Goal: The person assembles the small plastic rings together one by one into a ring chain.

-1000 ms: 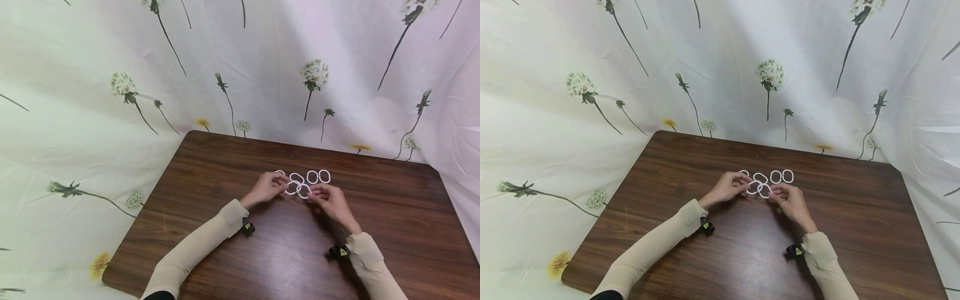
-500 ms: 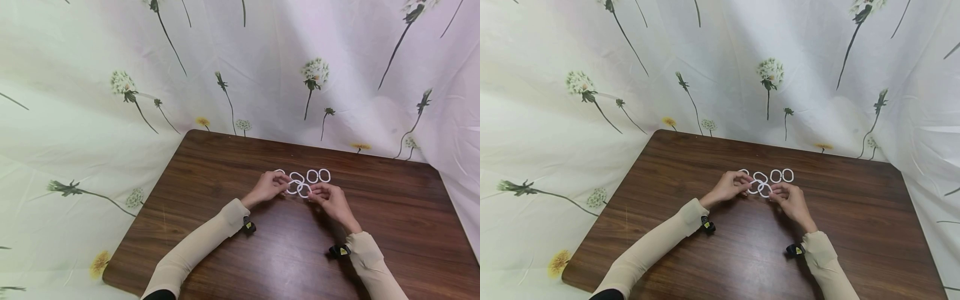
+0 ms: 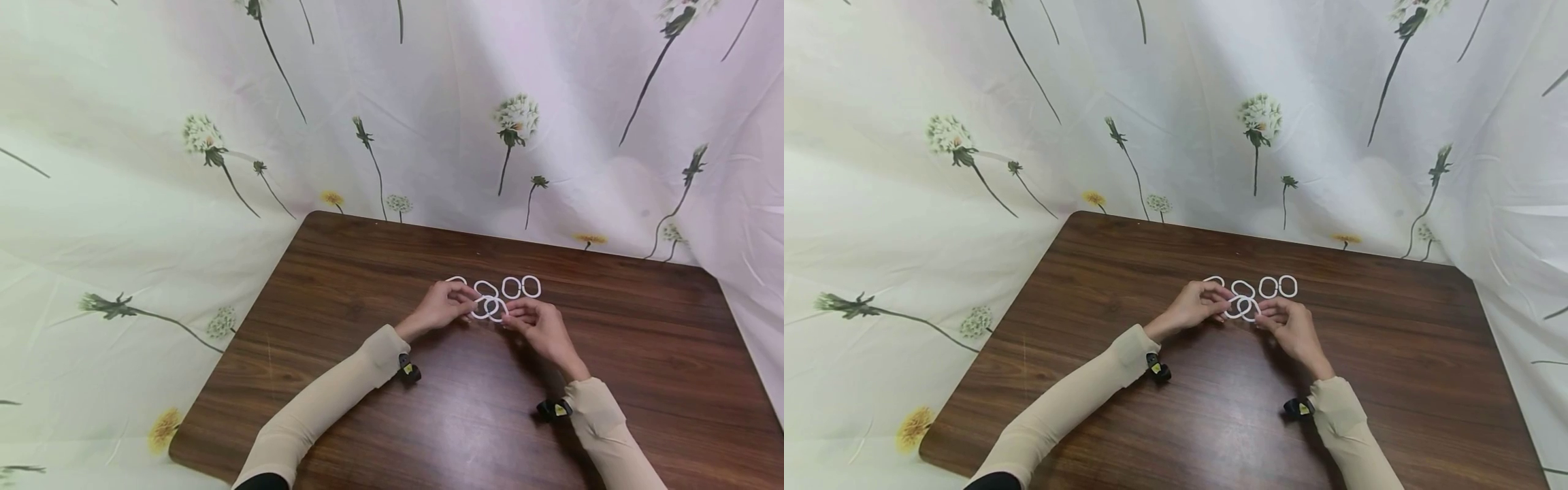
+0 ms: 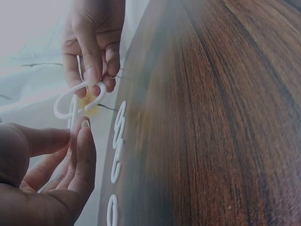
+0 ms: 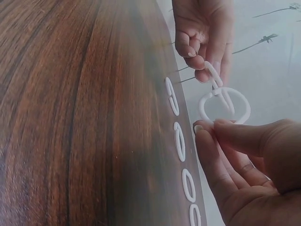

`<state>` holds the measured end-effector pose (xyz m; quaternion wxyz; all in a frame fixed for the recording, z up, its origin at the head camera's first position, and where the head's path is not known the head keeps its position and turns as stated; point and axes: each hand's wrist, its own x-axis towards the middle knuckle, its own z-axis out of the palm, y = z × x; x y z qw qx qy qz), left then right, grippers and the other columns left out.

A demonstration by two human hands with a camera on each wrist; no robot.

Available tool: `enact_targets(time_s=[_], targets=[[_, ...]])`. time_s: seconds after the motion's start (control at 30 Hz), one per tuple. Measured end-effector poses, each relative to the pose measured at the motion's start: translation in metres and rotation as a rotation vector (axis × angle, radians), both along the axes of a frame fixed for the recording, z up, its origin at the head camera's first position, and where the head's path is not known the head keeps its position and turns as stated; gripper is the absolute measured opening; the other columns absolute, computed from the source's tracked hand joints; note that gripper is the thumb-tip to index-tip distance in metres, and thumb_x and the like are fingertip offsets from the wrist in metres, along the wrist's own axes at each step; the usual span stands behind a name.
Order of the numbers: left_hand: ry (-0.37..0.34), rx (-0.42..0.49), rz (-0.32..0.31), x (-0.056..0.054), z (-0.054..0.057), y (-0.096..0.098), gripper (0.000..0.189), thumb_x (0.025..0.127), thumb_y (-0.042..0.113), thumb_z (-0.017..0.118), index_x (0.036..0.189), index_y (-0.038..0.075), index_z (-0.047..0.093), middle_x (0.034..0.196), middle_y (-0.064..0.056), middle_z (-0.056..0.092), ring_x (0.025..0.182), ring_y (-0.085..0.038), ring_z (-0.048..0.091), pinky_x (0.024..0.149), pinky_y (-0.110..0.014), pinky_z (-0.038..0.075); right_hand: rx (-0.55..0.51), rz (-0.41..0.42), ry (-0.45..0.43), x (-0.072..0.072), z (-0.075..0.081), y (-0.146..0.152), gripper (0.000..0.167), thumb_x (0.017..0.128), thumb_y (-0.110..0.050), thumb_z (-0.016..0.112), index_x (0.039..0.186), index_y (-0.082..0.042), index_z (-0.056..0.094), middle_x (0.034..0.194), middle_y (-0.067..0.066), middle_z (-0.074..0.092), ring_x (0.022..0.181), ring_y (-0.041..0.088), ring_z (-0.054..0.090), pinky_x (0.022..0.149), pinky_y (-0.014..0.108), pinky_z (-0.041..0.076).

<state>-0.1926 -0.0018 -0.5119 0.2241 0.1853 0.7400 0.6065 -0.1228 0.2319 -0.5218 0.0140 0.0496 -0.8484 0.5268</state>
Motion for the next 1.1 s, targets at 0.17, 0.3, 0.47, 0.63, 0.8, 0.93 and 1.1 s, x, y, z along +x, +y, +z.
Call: enact_targets(time_s=[0.17, 0.3, 0.47, 0.63, 0.8, 0.93, 1.1], targets=[[-0.013, 0.012, 0.009, 0.0007, -0.0010, 0.0006, 0.022, 0.097, 0.000, 0.070, 0.118, -0.005, 0.072, 0.105, -0.031, 0.076, 0.090, -0.049, 0.075, 0.078, -0.050, 0.066, -0.013, -0.011, 0.007, -0.0005, -0.0012, -0.0015, 0.019, 0.092, -0.001, 0.077, 0.109, 0.008, 0.072, 0.096, 0.026, 0.076, 0.078, 0.001, 0.072, 0.070, 0.013, 0.059], [0.000, -0.004, 0.018, 0.0009, -0.0020, 0.0002, 0.021, 0.096, 0.000, 0.070, 0.117, -0.004, 0.073, 0.104, -0.029, 0.076, 0.090, -0.049, 0.075, 0.078, -0.050, 0.066, -0.033, -0.018, 0.015, -0.0002, -0.0010, -0.0019, 0.022, 0.093, 0.001, 0.075, 0.111, 0.012, 0.070, 0.097, 0.028, 0.076, 0.079, -0.003, 0.070, 0.072, 0.012, 0.059], [0.006, -0.017, 0.021, 0.0011, -0.0029, -0.0020, 0.021, 0.096, -0.001, 0.070, 0.116, -0.004, 0.073, 0.106, -0.032, 0.075, 0.088, -0.048, 0.074, 0.080, -0.051, 0.065, -0.066, -0.026, 0.026, 0.0009, 0.0002, -0.0016, 0.024, 0.095, 0.001, 0.072, 0.114, 0.015, 0.067, 0.101, 0.032, 0.074, 0.080, -0.007, 0.068, 0.074, 0.012, 0.059], [0.032, -0.033, 0.014, 0.0015, -0.0020, -0.0043, 0.020, 0.097, 0.000, 0.070, 0.116, -0.003, 0.074, 0.105, -0.029, 0.076, 0.086, -0.045, 0.075, 0.080, -0.052, 0.065, -0.065, -0.026, 0.047, 0.0025, 0.0021, -0.0007, 0.023, 0.096, 0.001, 0.070, 0.115, 0.015, 0.067, 0.101, 0.032, 0.072, 0.081, -0.006, 0.067, 0.073, 0.016, 0.061], [0.086, -0.054, 0.003, 0.0011, -0.0012, -0.0050, 0.020, 0.098, 0.000, 0.069, 0.116, -0.002, 0.074, 0.105, -0.028, 0.076, 0.087, -0.045, 0.075, 0.079, -0.052, 0.065, -0.063, -0.027, 0.040, 0.0025, 0.0033, 0.0024, 0.022, 0.096, 0.004, 0.068, 0.115, 0.014, 0.067, 0.098, 0.031, 0.071, 0.076, -0.001, 0.069, 0.069, 0.025, 0.064], [0.109, -0.065, 0.003, 0.0004, -0.0016, -0.0053, 0.019, 0.098, 0.001, 0.068, 0.115, -0.002, 0.074, 0.105, -0.028, 0.076, 0.087, -0.045, 0.075, 0.079, -0.051, 0.065, -0.078, -0.020, 0.046, 0.0012, 0.0022, 0.0043, 0.021, 0.095, 0.005, 0.068, 0.116, 0.012, 0.069, 0.097, 0.032, 0.071, 0.074, 0.001, 0.070, 0.068, 0.025, 0.064], [0.105, -0.075, 0.001, 0.0006, -0.0023, -0.0064, 0.018, 0.098, 0.001, 0.068, 0.114, -0.002, 0.075, 0.104, -0.028, 0.076, 0.084, -0.040, 0.075, 0.078, -0.049, 0.065, -0.075, -0.054, 0.072, 0.0010, 0.0028, 0.0050, 0.022, 0.094, 0.001, 0.073, 0.114, 0.008, 0.071, 0.098, 0.029, 0.073, 0.079, -0.006, 0.066, 0.072, 0.013, 0.059]])
